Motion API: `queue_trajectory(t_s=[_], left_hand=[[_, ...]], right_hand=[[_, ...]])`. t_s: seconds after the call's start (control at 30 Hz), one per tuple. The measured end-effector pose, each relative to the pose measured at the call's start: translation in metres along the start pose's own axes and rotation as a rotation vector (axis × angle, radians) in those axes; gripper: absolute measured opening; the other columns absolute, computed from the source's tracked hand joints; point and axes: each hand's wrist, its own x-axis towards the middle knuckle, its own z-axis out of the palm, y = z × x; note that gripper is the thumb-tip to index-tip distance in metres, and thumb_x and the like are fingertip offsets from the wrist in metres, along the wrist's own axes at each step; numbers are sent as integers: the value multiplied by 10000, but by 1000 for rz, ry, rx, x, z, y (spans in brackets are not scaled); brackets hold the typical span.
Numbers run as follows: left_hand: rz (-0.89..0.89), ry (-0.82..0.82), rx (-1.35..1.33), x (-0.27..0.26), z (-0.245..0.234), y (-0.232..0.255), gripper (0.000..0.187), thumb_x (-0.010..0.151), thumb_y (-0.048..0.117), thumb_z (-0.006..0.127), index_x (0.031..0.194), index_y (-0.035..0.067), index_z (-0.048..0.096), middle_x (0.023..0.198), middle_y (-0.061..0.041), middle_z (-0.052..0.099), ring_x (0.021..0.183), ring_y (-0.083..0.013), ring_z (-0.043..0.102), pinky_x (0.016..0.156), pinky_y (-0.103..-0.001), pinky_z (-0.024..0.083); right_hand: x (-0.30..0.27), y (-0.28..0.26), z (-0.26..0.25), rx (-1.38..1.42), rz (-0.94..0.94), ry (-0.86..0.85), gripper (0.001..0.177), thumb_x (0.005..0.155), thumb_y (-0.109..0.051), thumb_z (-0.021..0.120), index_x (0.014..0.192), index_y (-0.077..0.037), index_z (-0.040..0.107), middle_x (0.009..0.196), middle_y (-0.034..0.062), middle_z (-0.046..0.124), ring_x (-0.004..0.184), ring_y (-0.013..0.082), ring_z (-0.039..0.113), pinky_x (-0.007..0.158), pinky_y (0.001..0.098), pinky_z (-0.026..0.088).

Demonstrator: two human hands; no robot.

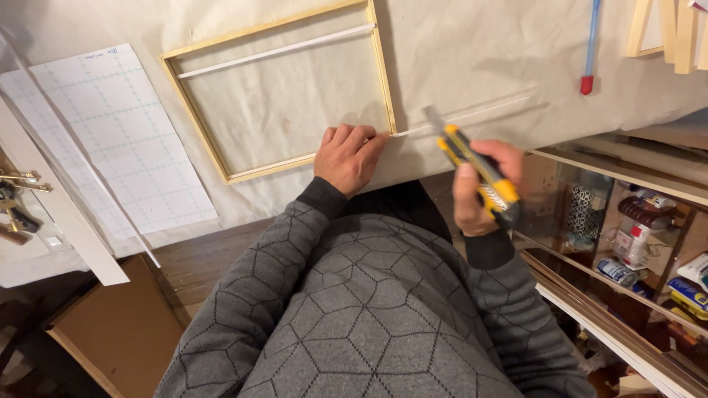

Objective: Cutting a white plastic spacer strip and fitting it into a wooden picture frame.

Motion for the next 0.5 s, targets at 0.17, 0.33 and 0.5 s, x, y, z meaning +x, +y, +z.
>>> queue_trajectory(t_s=[0.17,0.33,0.5], left_hand=[[6,4,-24,0,-1,0,301,874,133,760,1175,150,740,1049,30,629,954,-190,582,838,-355,445],[7,32,-33,0,-1,-1,301,878,135,762,1177,140,737,1064,32,634,963,-192,585,846,-353,452],[15,23,-31,0,-2,-1,288,882,133,763,1169,145,740,1058,29,631,965,-193,587,845,-357,455]], right_hand=[[15,-37,16,-334,-271,-264,317,966,-116,740,1255,-25,645,1016,132,697,828,247,700,735,328,574],[8,-32,23,-411,-333,-408,346,911,-79,799,1233,-47,675,1011,104,698,800,265,712,701,363,573],[-2,-24,24,-520,-348,-418,386,877,-88,827,1237,-87,689,984,80,661,744,259,680,649,371,551]])
